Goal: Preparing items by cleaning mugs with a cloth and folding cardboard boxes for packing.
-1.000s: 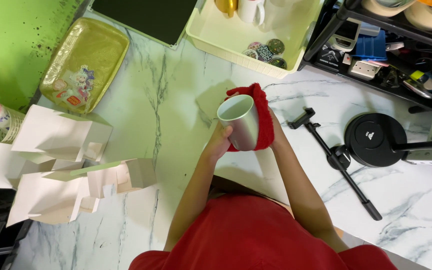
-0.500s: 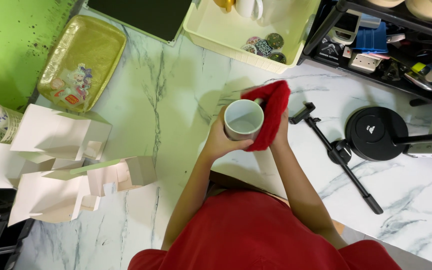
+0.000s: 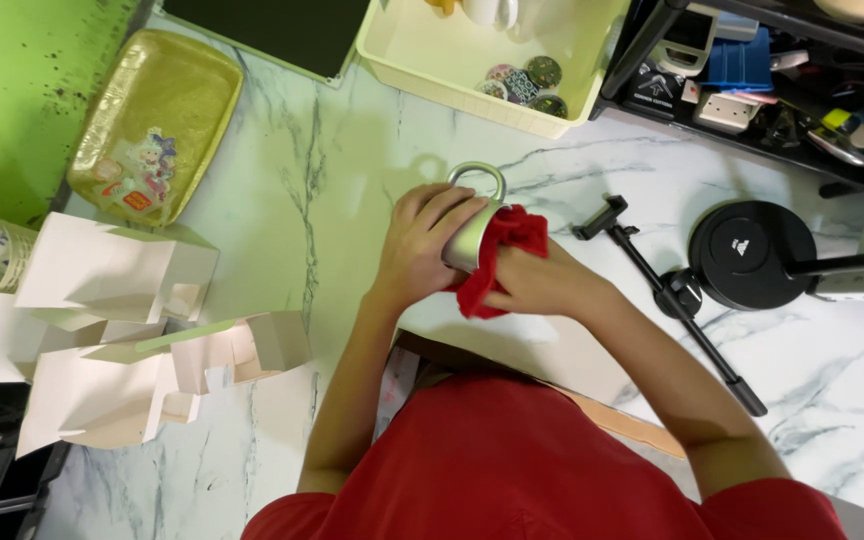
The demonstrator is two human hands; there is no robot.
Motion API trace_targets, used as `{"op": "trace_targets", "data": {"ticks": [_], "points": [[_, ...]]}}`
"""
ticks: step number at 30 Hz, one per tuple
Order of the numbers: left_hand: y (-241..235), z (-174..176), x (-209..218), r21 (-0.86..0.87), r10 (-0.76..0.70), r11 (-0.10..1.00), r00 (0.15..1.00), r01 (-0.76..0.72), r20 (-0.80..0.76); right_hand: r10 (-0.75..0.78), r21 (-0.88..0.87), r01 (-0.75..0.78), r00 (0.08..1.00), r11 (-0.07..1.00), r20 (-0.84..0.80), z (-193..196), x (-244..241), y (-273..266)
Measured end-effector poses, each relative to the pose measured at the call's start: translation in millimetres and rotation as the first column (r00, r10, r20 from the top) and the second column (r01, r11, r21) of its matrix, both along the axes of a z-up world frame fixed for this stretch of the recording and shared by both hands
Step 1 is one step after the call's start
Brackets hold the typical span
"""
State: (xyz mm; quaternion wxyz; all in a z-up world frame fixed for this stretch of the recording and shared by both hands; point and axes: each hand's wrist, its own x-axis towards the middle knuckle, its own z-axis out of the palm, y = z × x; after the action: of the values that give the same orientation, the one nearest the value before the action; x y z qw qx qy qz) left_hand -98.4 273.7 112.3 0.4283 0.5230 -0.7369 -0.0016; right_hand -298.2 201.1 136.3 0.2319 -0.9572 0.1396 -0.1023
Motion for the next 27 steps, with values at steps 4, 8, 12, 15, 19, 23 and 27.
{"op": "trace_targets", "data": {"ticks": [4,8,12,15,19,23,27], "points": [[-3.9,12.7,2.5,0.0,-0.058,0.998,0.987,0.059,0.147,-0.045,-0.086,0.01,0.907,0.996,-0.418,-0.8,16.7,-9.0],[-12.7,16.2,-3.8,-0.009,-0.015,1.0,0.973,0.017,0.232,-0.031,0.269,0.06,0.993,0.961,-0.111,-45.8,11.9,-26.8],[-16.1,-10.6,-3.6,-0.14,0.08,0.989,0.956,-0.042,0.281,-0.135,0.673,-0.135,0.933,0.727,0.333,-66.2,14.6,-24.2],[-22.9,-16.3,-1.6,-0.197,0.046,0.98,0.977,-0.004,0.208,-0.691,0.935,-0.319,0.711,-0.156,0.127,-74.9,23.0,-13.5],[-29.5,-18.0,5.4,-0.212,0.003,0.977,0.993,0.022,0.118,-0.756,0.859,-0.473,0.631,-0.199,0.172,-84.6,32.5,-11.5],[-28.5,0.2,14.5,-0.102,-0.075,0.99,0.984,0.092,0.16,-0.249,0.48,0.131,0.95,0.867,0.19,-91.2,30.5,-19.4],[-27.2,5.0,18.9,0.068,-0.209,0.977,0.967,0.201,0.143,-0.402,0.698,0.157,0.893,0.698,0.202,-98.2,33.3,-9.7]]}}
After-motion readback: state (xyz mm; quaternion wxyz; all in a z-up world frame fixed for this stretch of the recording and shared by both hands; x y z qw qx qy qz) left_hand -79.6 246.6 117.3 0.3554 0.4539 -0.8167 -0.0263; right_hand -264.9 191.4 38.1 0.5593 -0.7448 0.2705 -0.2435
